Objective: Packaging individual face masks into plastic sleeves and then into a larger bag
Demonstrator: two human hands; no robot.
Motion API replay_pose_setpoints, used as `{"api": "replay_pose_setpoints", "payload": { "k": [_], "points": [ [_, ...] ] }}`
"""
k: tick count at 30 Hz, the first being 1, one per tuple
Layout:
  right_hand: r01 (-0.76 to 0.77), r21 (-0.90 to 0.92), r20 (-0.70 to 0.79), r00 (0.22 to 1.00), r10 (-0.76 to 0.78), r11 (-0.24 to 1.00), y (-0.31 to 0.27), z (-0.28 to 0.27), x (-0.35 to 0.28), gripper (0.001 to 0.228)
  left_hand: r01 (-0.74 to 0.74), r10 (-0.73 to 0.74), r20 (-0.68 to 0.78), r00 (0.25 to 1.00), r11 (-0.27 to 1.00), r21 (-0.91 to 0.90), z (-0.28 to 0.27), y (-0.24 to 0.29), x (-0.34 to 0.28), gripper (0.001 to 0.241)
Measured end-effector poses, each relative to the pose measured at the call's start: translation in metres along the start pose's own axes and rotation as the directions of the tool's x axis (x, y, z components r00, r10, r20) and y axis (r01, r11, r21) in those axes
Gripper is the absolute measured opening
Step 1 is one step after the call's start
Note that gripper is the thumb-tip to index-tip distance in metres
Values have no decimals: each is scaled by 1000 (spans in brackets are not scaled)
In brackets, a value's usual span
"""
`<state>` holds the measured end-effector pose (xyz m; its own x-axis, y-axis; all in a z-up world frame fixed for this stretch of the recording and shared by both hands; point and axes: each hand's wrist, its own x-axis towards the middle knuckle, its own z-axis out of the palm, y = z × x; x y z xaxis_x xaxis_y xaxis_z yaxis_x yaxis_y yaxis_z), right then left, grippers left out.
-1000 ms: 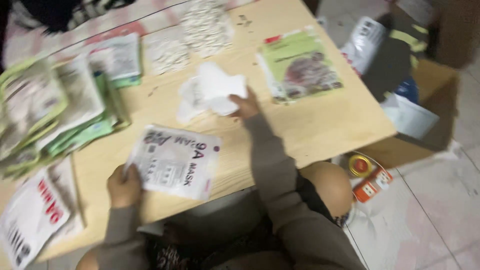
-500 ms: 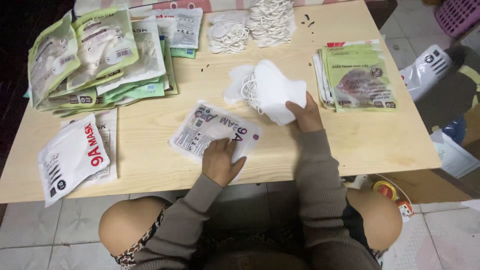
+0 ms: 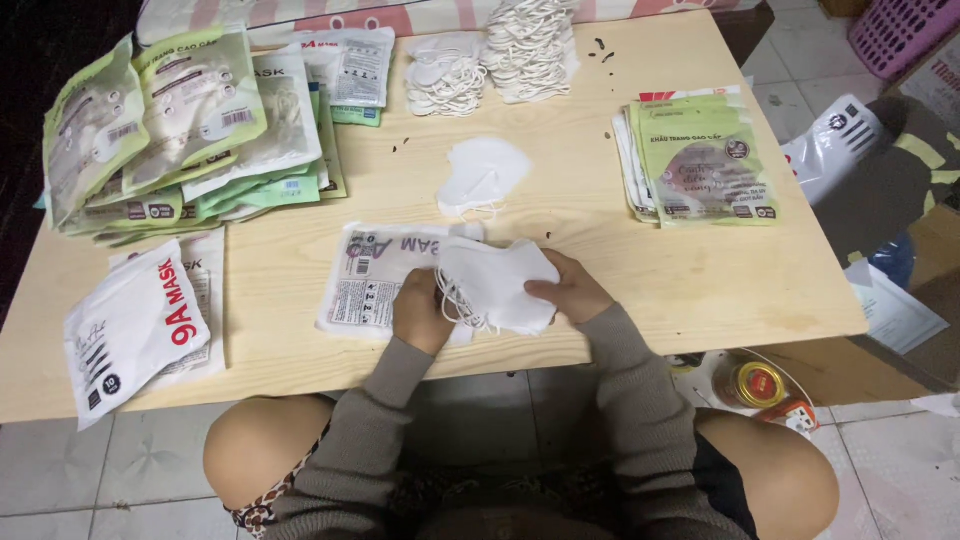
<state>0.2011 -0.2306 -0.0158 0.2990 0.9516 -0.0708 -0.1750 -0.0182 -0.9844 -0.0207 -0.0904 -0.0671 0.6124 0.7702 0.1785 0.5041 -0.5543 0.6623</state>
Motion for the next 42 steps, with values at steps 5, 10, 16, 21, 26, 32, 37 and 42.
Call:
{"api": "replay_pose_setpoints", "payload": {
  "k": [5, 10, 16, 21, 26, 32, 37, 42],
  "points": [
    [-29, -389, -32, 999, 18, 921, -16, 1, -5, 41, -80, 77, -277, 958, 997, 1, -24, 18, -5, 21],
    [-62, -427, -28, 998, 56, 902, -43, 22, -15, 42, -180, 232, -274, 933, 962, 203, -19, 24, -13, 18],
    [-58, -334, -75, 997, 35, 941, -34, 20, -6, 43, -264, 370, -266, 890, 894, 362, -28, 36, -17, 19],
    [-100, -397, -92, 993, 68, 912, -51, 32, -17, 39, -241, 357, -389, 849, 917, 317, -29, 24, -11, 19],
    [-108, -292, -5, 994, 112, 950, -42, 30, -11, 41, -355, 486, -327, 810, 851, 386, -9, 23, -16, 20],
    [-22, -233, -175, 984, -20, 972, -25, 51, -7, 40, -399, 548, -307, 778, 809, 432, -18, 40, -23, 23],
    [-29, -169, 21, 999, 33, 985, -12, 60, -9, 48, -372, 534, -330, 779, 816, 443, -24, 38, -18, 22],
    [-129, -25, 202, 970, 132, 991, 3, 38, -3, 59, -371, 517, -307, 799, 826, 426, -25, 35, -17, 24]
  ]
}}
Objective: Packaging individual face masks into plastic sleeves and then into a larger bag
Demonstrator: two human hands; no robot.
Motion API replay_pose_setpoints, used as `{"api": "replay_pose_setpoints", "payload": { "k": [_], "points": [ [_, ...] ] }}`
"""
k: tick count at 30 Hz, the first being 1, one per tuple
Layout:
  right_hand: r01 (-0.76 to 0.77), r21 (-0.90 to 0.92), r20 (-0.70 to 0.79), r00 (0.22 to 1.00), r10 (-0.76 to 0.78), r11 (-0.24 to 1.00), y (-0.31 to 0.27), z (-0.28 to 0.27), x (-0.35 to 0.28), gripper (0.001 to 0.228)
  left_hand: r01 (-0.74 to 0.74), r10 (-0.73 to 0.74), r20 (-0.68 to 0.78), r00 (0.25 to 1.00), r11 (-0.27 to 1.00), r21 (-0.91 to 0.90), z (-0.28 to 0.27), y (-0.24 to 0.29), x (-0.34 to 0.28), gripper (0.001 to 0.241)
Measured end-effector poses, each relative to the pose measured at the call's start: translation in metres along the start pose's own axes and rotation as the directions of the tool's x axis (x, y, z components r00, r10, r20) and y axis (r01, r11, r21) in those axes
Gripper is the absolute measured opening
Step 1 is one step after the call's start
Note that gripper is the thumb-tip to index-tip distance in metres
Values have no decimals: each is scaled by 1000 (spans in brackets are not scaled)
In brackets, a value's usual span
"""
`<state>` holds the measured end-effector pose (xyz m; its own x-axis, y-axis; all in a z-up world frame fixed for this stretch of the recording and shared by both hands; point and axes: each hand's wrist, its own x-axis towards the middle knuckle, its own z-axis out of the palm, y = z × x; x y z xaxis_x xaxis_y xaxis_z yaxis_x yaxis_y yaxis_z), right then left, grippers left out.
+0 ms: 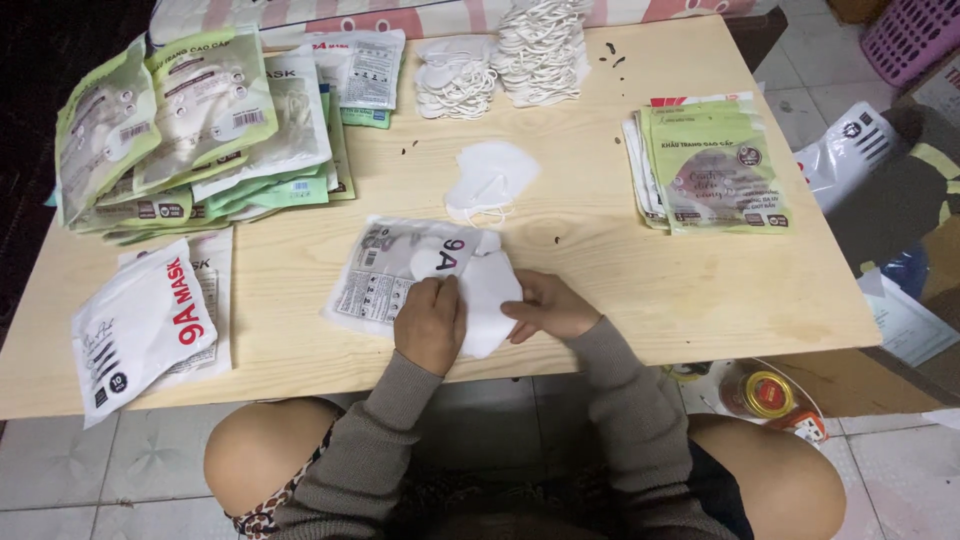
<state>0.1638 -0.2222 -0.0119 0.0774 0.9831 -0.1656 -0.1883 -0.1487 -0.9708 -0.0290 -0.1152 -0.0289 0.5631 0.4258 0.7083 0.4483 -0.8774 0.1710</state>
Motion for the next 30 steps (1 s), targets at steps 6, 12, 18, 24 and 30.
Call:
{"api": "replay_pose_setpoints", "payload": {
  "k": [6, 12, 18, 24, 30],
  "points": [
    [-57, 12, -137, 989, 58, 998, 17, 13, 12, 45, -64, 64, 8, 998, 997, 38, 17, 4, -8, 23],
    [-28, 2, -207, 978, 28, 1000, 16, 14, 18, 35, -108, 108, -14, 994, 994, 0, 5, 15, -3, 22],
    [-20, -47, -184, 983, 11, 999, -6, 22, 10, 34, -169, 171, -31, 985, 984, 48, 3, 48, -6, 24],
    [7, -213, -32, 999, -14, 977, -19, 10, 10, 41, -151, 151, -4, 988, 986, -69, -9, 56, 0, 21],
    [52, -369, 134, 991, -2, 928, -24, 4, 13, 49, 88, -14, 240, 971, 950, -300, -19, 7, 14, 31]
  ]
}}
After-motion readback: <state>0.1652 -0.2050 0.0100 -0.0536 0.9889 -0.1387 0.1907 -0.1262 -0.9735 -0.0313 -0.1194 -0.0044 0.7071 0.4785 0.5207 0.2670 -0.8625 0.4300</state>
